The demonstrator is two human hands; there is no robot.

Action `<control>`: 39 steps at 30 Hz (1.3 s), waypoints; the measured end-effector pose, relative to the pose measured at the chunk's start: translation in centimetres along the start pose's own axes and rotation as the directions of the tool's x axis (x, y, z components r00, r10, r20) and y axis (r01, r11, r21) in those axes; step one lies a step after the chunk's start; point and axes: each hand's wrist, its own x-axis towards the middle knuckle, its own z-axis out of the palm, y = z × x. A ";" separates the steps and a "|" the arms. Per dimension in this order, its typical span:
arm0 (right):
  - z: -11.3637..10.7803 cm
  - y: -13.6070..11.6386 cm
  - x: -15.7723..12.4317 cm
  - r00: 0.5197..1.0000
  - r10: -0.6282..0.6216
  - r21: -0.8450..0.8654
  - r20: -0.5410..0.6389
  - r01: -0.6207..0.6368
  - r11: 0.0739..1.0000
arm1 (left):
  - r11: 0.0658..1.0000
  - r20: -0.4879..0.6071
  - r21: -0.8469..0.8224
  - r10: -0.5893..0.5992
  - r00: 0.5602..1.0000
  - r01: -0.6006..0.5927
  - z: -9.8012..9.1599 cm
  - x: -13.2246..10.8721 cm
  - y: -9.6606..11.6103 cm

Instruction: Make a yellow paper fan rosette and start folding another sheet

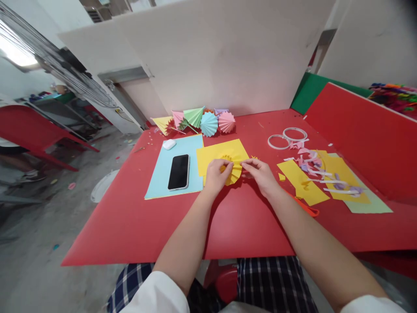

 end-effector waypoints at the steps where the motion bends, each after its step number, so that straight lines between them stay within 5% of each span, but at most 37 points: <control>1: 0.0 0.0 0.0 1.000 0.001 0.007 -0.001 -0.001 1.000 | 1.000 0.002 -0.002 0.003 1.000 -0.003 0.0 0.0 0.0; 39: 0.1 0.3 -0.2 0.983 -0.181 -0.190 -0.023 0.174 0.966 | 0.993 0.033 -0.114 -0.034 0.999 0.038 0.0 -0.2 0.8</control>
